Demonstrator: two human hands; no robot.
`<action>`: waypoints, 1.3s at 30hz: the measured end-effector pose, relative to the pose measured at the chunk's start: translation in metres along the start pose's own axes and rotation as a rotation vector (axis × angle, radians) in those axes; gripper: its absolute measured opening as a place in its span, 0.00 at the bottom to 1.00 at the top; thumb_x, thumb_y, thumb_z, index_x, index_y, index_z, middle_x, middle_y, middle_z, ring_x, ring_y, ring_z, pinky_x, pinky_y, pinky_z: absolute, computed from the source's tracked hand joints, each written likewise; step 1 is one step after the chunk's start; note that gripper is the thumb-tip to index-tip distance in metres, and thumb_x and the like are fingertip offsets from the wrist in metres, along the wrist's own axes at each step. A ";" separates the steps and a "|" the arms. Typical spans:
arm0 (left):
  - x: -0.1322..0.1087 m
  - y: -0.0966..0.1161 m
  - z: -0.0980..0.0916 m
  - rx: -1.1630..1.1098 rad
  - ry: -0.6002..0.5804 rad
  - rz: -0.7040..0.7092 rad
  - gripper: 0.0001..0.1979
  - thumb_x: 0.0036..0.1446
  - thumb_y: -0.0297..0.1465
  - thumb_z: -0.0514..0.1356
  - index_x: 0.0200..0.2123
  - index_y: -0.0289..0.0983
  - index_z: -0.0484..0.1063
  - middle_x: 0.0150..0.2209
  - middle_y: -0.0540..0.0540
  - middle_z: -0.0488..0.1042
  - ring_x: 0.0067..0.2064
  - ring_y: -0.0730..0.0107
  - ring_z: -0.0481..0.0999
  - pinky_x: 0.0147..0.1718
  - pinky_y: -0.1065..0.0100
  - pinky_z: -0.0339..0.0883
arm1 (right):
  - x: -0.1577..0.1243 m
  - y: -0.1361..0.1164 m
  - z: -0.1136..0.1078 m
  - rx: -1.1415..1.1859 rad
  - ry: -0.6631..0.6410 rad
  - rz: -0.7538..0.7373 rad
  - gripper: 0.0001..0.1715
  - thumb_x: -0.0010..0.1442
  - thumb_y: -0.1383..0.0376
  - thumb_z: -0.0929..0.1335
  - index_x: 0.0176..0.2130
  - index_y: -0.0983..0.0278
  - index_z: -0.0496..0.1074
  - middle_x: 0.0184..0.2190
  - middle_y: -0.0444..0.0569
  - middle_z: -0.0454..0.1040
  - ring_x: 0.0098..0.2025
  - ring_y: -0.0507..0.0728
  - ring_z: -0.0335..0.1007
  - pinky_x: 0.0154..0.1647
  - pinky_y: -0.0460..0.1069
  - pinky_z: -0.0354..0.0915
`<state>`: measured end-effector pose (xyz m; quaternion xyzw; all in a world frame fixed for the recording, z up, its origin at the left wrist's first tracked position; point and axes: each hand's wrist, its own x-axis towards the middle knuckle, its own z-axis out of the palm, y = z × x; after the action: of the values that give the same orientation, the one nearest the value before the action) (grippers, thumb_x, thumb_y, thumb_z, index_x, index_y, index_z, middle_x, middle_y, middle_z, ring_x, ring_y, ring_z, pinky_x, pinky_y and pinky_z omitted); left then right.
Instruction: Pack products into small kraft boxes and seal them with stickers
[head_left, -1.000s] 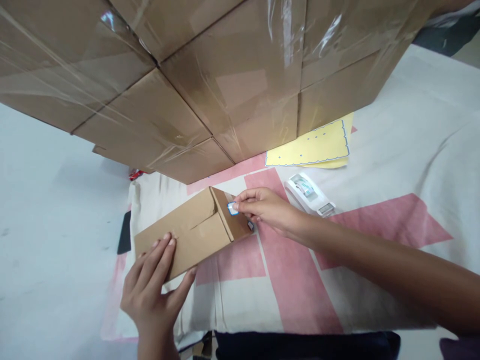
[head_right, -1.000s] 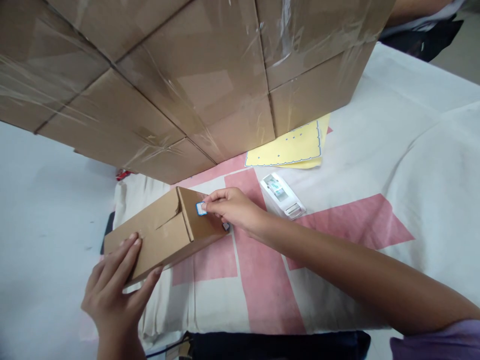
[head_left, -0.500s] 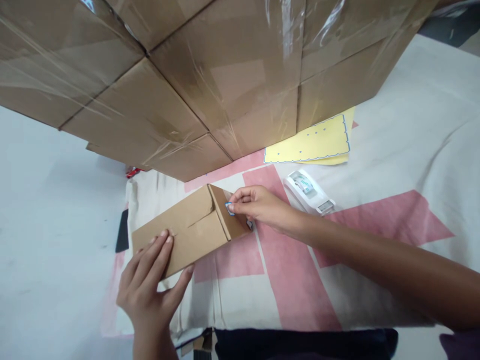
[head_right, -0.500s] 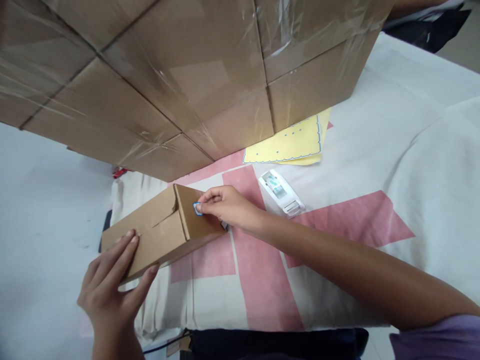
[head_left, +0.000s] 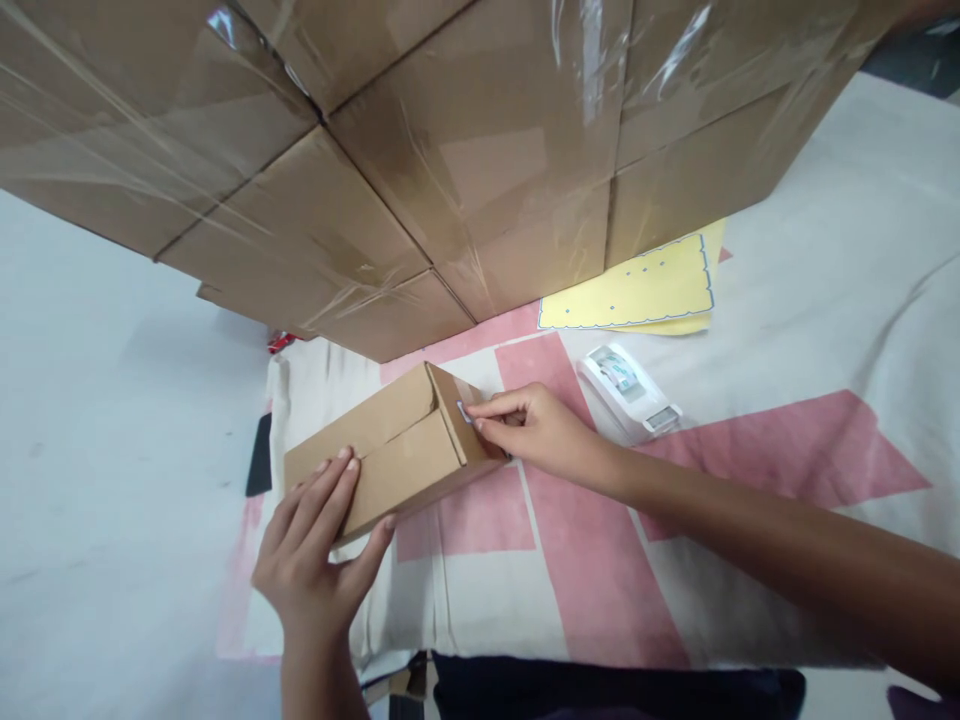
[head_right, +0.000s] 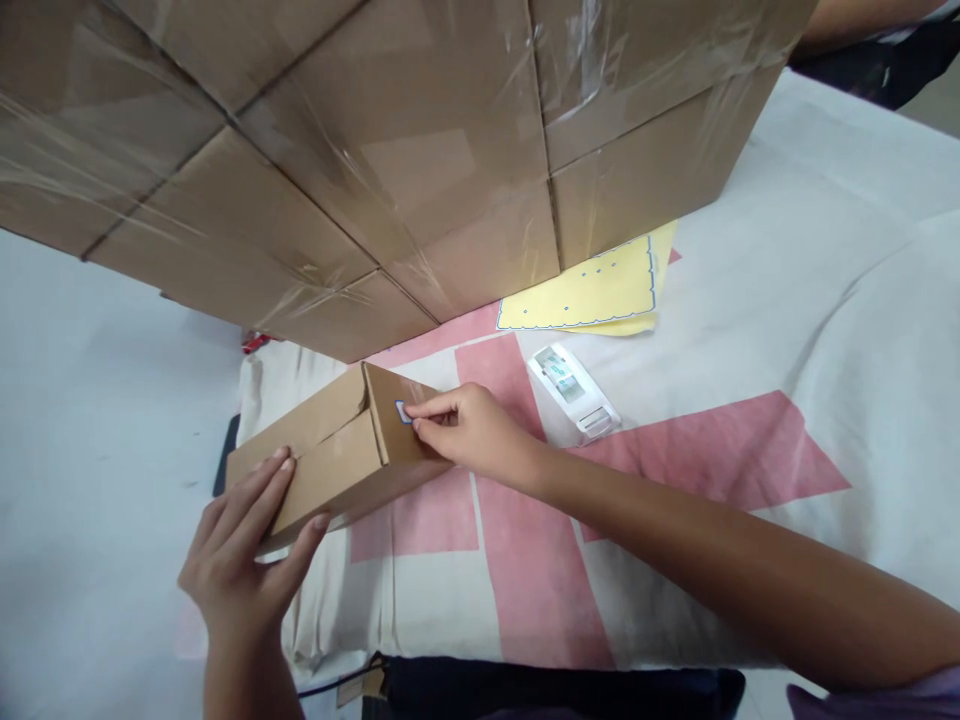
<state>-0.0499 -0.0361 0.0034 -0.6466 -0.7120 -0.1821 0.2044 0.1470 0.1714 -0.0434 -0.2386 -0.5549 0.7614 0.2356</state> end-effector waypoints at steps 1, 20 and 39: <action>0.000 0.000 0.000 0.009 0.005 -0.001 0.35 0.54 0.30 0.71 0.65 0.42 0.70 0.60 0.38 0.77 0.57 0.47 0.78 0.58 0.48 0.70 | 0.000 0.000 0.000 -0.009 0.003 -0.001 0.13 0.60 0.65 0.72 0.44 0.60 0.85 0.43 0.50 0.85 0.42 0.58 0.80 0.40 0.51 0.72; 0.002 0.002 -0.001 0.021 0.009 -0.006 0.35 0.55 0.31 0.71 0.66 0.44 0.69 0.60 0.40 0.77 0.57 0.47 0.79 0.57 0.49 0.70 | -0.008 -0.005 0.002 -0.078 0.087 -0.013 0.16 0.57 0.69 0.69 0.41 0.61 0.86 0.38 0.49 0.86 0.38 0.58 0.80 0.35 0.50 0.71; 0.002 0.001 0.001 0.048 0.037 0.000 0.34 0.54 0.31 0.71 0.64 0.43 0.71 0.59 0.39 0.78 0.55 0.48 0.79 0.57 0.50 0.71 | 0.010 -0.001 -0.023 -0.644 -0.038 -0.043 0.24 0.59 0.71 0.68 0.51 0.58 0.82 0.38 0.48 0.81 0.36 0.56 0.74 0.34 0.48 0.65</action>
<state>-0.0486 -0.0339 0.0031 -0.6380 -0.7124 -0.1770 0.2327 0.1539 0.1944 -0.0499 -0.2745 -0.7767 0.5457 0.1536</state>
